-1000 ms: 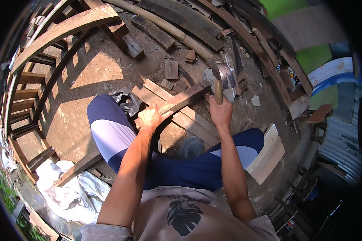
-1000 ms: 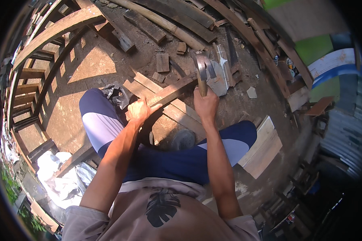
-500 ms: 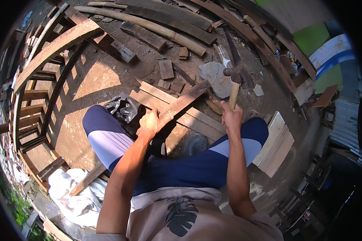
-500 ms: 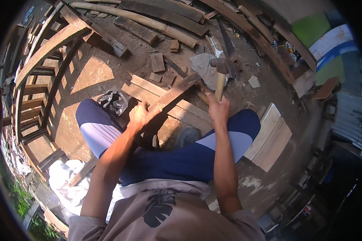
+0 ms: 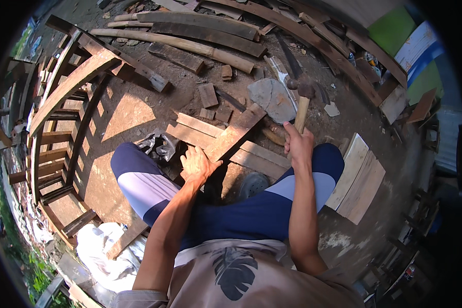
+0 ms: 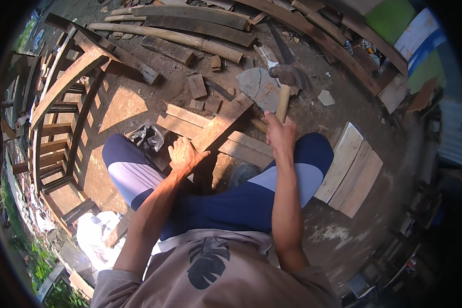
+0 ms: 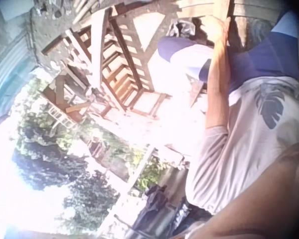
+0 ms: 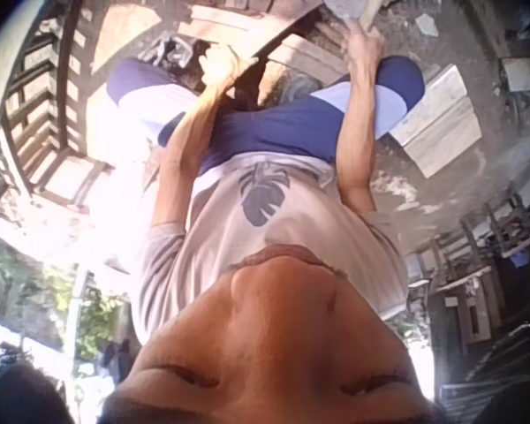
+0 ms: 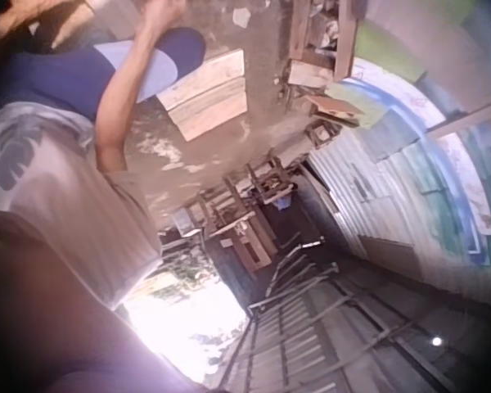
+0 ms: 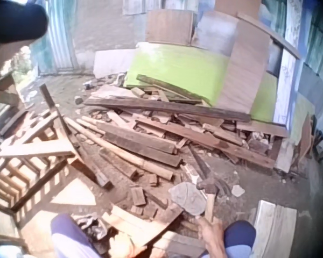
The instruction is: The person sits on the ground and uses a hammer to break wooden planks into smaller pieces. They repeatedly position planks on a flat stone and strike them with the hammer, then move the broken pieces aside.
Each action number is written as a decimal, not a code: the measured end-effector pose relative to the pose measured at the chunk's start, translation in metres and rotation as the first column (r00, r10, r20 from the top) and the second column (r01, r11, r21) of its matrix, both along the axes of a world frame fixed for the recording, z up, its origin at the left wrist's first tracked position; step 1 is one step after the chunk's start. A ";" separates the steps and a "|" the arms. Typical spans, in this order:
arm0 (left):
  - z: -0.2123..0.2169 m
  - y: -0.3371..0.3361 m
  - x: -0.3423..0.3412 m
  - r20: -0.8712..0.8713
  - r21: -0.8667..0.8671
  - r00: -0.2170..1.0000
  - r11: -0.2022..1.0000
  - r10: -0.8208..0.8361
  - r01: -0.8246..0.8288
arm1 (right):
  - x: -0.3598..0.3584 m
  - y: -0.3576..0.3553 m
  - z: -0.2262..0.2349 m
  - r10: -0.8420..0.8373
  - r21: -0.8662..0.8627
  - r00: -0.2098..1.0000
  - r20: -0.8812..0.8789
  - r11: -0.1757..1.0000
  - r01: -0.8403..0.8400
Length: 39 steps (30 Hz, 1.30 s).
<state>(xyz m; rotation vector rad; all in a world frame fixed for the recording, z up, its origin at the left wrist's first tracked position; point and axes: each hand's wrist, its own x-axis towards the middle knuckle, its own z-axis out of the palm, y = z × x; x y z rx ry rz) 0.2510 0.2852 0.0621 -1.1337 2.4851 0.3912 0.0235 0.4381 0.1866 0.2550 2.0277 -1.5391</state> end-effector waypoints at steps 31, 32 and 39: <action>-0.011 -0.045 -0.015 0.161 0.482 0.985 0.867 0.060 -0.131 | -0.009 0.012 -0.012 0.091 -0.045 0.976 0.199 0.995 -0.084; -0.007 -0.040 -0.015 0.146 0.457 0.987 0.881 0.061 -0.122 | -0.009 0.013 -0.012 0.092 -0.043 0.976 0.199 0.995 -0.085; 0.004 -0.019 -0.017 0.035 0.173 0.992 0.977 0.120 -0.124 | -0.009 0.013 -0.010 0.157 -0.014 0.971 0.182 0.988 -0.157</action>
